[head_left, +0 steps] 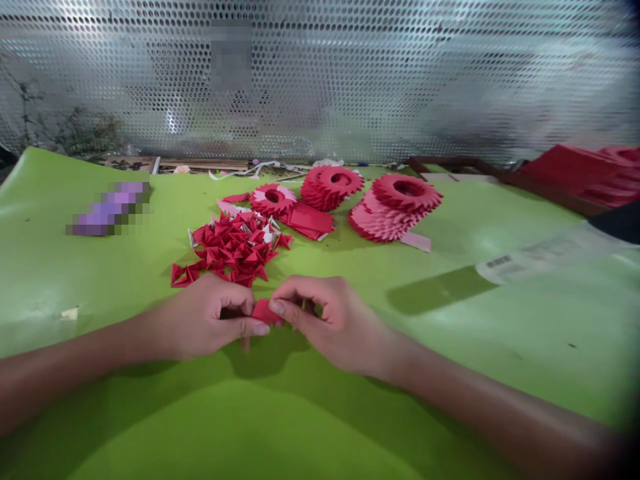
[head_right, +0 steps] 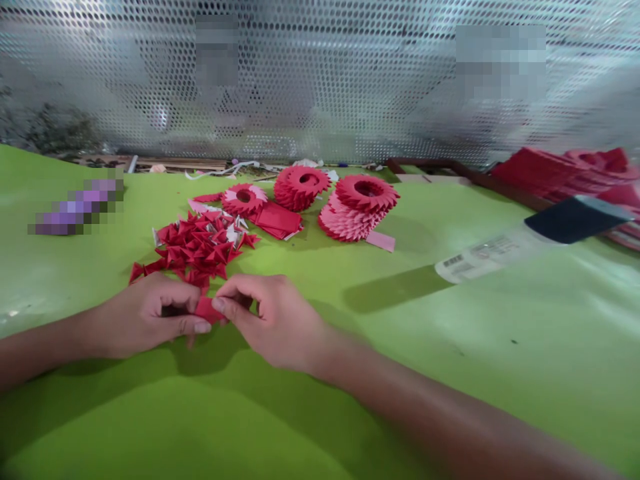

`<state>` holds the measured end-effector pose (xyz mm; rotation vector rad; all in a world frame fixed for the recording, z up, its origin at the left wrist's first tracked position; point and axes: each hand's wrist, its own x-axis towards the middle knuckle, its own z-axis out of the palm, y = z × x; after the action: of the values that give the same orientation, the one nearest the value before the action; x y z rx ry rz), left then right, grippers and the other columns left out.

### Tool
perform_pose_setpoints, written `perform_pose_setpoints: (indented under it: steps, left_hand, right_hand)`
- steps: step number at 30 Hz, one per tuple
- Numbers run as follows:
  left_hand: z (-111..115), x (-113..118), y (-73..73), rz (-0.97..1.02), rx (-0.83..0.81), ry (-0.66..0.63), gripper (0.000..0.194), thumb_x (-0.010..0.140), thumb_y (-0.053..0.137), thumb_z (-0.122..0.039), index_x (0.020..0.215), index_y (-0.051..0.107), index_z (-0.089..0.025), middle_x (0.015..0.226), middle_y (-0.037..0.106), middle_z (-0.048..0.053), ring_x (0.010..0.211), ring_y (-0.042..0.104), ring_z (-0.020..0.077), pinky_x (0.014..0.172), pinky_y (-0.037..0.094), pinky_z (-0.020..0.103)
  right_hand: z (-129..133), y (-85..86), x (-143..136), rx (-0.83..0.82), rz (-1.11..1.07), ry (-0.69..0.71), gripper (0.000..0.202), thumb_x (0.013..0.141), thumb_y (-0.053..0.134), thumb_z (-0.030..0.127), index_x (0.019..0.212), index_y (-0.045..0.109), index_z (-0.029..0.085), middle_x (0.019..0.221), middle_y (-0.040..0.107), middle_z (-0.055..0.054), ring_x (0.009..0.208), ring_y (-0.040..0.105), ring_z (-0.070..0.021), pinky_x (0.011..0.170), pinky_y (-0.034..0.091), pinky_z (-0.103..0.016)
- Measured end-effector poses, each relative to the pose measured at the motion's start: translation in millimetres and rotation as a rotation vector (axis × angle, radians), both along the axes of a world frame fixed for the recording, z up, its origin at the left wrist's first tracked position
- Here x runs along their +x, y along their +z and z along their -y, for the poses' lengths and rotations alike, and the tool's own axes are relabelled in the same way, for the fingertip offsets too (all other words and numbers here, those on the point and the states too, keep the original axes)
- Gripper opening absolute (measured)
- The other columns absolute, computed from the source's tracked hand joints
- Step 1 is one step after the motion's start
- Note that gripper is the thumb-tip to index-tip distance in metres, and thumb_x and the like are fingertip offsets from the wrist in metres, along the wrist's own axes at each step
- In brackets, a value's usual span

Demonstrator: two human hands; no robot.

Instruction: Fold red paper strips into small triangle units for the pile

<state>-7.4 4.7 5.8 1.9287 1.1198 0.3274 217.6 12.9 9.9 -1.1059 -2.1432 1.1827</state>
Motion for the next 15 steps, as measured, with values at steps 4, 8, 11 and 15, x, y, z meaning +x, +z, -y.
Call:
perform_pose_setpoints:
  steps: [4, 8, 11, 15]
  left_hand:
    - [1.9, -6.8, -5.8, 0.066, 0.325, -0.049, 0.027, 0.092, 0.069, -0.032, 0.114, 0.063, -0.018, 0.086, 0.072, 0.001, 0.062, 0.063, 0.0125, 0.053, 0.049, 0.020]
    - [-0.2, -9.1, -9.2, 0.109, 0.871, -0.216, 0.010, 0.099, 0.062, -0.021, 0.109, 0.063, -0.020, 0.094, 0.075, 0.002, 0.072, 0.069, 0.0129, 0.067, 0.054, 0.023]
    - [-0.9, -8.0, -9.4, 0.139, 0.994, -0.187, 0.015, 0.101, 0.063, -0.032, 0.095, 0.063, -0.018, 0.079, 0.074, 0.001, 0.065, 0.068, 0.0120, 0.063, 0.051, 0.022]
    - [0.5, -7.0, -8.5, 0.113, 0.964, -0.117, 0.033, 0.100, 0.062, -0.041, 0.078, 0.059, -0.017, 0.066, 0.067, -0.002, 0.056, 0.061, 0.0099, 0.054, 0.043, 0.021]
  right_hand:
    - [-3.7, -1.7, 3.5, -0.164, -0.084, -0.006, 0.026, 0.100, 0.057, 0.037, 0.087, 0.068, 0.018, 0.071, 0.065, 0.002, 0.056, 0.050, -0.0093, 0.048, 0.036, -0.022]
    - [-5.5, -2.9, 6.3, -0.290, -0.084, 0.052, 0.031, 0.096, 0.062, 0.046, 0.086, 0.066, 0.017, 0.069, 0.060, 0.003, 0.060, 0.053, -0.0108, 0.052, 0.038, -0.022]
    - [-5.1, -2.1, 6.5, -0.332, -0.118, 0.083, 0.031, 0.095, 0.065, 0.048, 0.090, 0.066, 0.017, 0.071, 0.059, 0.003, 0.060, 0.051, -0.0102, 0.052, 0.038, -0.021]
    - [-4.0, -1.1, 4.9, -0.294, -0.139, 0.102, 0.030, 0.095, 0.065, 0.046, 0.088, 0.065, 0.016, 0.070, 0.059, 0.004, 0.057, 0.049, -0.0088, 0.049, 0.035, -0.020]
